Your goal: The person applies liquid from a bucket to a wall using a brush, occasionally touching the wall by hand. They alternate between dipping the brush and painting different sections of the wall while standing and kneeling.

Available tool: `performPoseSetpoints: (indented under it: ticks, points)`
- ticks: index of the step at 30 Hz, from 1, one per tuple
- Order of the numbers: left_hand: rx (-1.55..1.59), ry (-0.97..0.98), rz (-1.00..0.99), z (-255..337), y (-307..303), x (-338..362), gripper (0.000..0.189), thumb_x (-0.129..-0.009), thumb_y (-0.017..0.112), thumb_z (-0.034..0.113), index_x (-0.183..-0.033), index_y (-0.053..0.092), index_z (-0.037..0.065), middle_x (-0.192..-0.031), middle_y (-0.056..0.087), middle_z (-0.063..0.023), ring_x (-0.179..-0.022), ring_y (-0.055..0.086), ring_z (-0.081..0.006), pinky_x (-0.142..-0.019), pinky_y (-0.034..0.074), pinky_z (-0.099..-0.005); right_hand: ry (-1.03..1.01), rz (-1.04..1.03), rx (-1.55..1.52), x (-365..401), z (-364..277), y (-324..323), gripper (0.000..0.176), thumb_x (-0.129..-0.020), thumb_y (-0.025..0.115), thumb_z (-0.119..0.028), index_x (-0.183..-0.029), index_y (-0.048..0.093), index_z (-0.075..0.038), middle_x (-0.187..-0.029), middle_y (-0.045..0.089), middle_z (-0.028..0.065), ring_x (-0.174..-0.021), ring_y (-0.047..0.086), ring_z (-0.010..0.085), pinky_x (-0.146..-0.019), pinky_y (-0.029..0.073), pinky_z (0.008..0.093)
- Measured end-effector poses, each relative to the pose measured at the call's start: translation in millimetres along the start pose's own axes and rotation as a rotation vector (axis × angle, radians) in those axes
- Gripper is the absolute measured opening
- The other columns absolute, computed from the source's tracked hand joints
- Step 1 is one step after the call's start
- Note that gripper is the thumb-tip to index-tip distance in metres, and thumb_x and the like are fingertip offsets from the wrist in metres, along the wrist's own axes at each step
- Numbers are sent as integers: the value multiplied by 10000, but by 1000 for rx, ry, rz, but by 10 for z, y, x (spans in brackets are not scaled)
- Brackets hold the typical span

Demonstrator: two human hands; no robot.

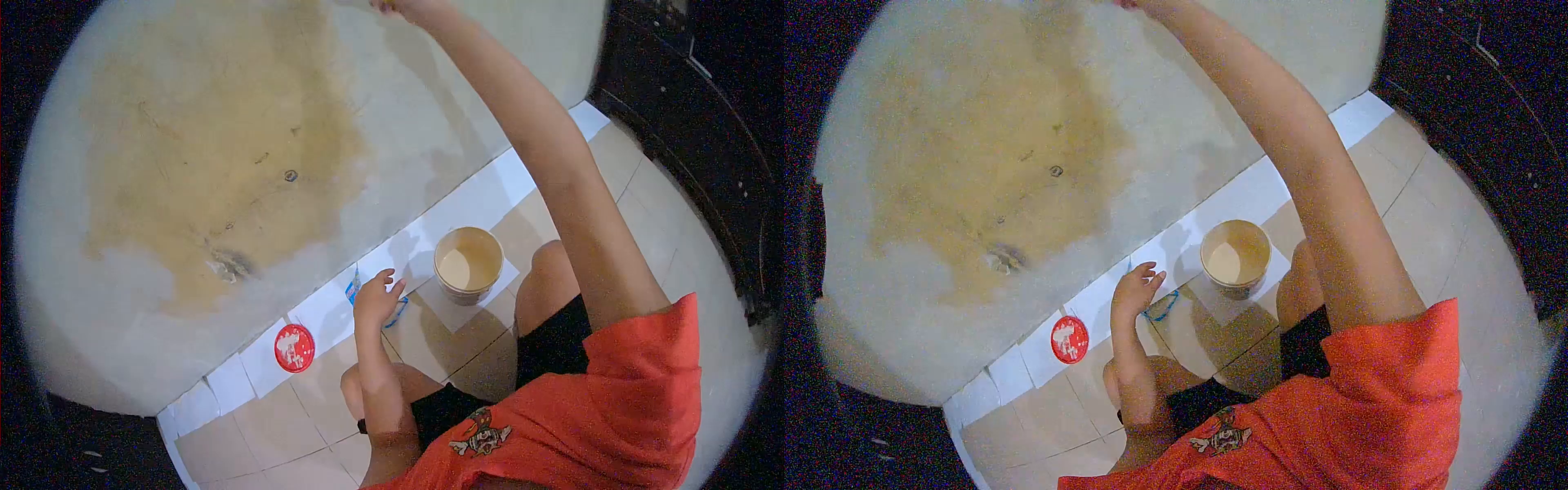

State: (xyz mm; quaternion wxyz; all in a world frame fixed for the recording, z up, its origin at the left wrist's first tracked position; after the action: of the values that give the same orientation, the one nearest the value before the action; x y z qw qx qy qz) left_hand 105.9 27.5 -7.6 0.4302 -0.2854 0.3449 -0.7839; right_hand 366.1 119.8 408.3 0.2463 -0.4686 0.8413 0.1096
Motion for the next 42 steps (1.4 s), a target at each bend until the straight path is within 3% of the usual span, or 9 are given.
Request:
performPoseSetpoints:
  ticks: [3,12,23,25,27,30,34,38,42]
  points:
    - [22,-9,15,63,-60,90,462,-799,587,388,-1136,551,73,-1050,615,-136,-945,599,-275,-819,465,-369,105,-144,5,21,1230,195,219,-896,469,-217,-849,565,-26,-607,493,8,-421,372,62,-357,306,224]
    - [11,-10,41,70,-184,232,458,-804,585,387,-1138,545,75,-1055,612,-139,-970,591,-280,-827,461,-373,101,33,178,1172,3306,129,253,-836,522,-262,-877,598,-24,-685,588,127,-640,555,226,-604,426,372]
    - [27,3,11,72,-86,180,461,-802,590,387,-1146,544,83,-1044,617,-134,-972,590,-277,-825,462,-367,468,-86,457,2172,4217,-115,283,-828,505,-266,-848,586,4,-736,603,184,-689,582,338,-641,439,447]
    - [-6,13,15,70,-77,182,459,-803,590,386,-1146,544,84,-1049,616,-132,-970,591,-277,-825,462,-367,542,-102,474,2279,4127,-136,278,-821,505,-248,-823,583,18,-717,603,182,-636,590,310,-595,452,435]
    - [2,18,14,95,-80,192,454,-805,587,382,-1145,544,84,-1050,616,-131,-969,591,-277,-825,462,-367,1021,-99,156,2619,4283,-120,218,-846,466,-188,-722,523,-18,-573,494,71,-380,414,136,-309,283,268]
    - [20,33,28,117,-99,189,444,-807,583,373,-1142,545,84,-1050,615,-130,-967,590,-278,-823,463,-365,864,-380,156,2370,4441,92,207,-834,465,-157,-668,475,-35,-561,478,79,-392,412,128,-309,265,247]
    - [26,50,44,138,-129,199,435,-805,583,360,-1139,547,83,-1047,615,-133,-958,593,-280,-813,465,-366,951,-146,-273,1713,3521,292,101,-838,454,-121,-778,457,-40,-570,437,39,-375,327,83,-305,241,214]
    - [68,-2,38,98,-151,214,446,-799,583,371,-1139,549,84,-1047,615,-130,-944,596,-283,-803,467,-371,994,-239,-237,1300,2846,313,91,-880,412,-104,-881,454,-23,-588,422,6,-373,285,50,-292,196,164]
    - [16,43,61,86,-151,194,464,-795,576,395,-1140,550,86,-1052,614,-122,-925,598,-293,-795,466,-378,776,-382,-158,808,2096,200,175,-904,391,-119,-862,479,26,-570,416,-6,-367,267,25,-276,195,148]
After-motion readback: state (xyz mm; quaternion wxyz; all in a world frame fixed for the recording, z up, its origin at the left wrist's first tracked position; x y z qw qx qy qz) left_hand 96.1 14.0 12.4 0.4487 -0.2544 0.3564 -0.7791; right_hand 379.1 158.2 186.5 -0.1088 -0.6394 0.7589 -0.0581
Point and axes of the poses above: each hand's wrist, its own x-axis away from the middle knuckle, its own y-axis out of the palm, z = x × y, the point moved 9 cm from there along -x, towards the middle knuckle
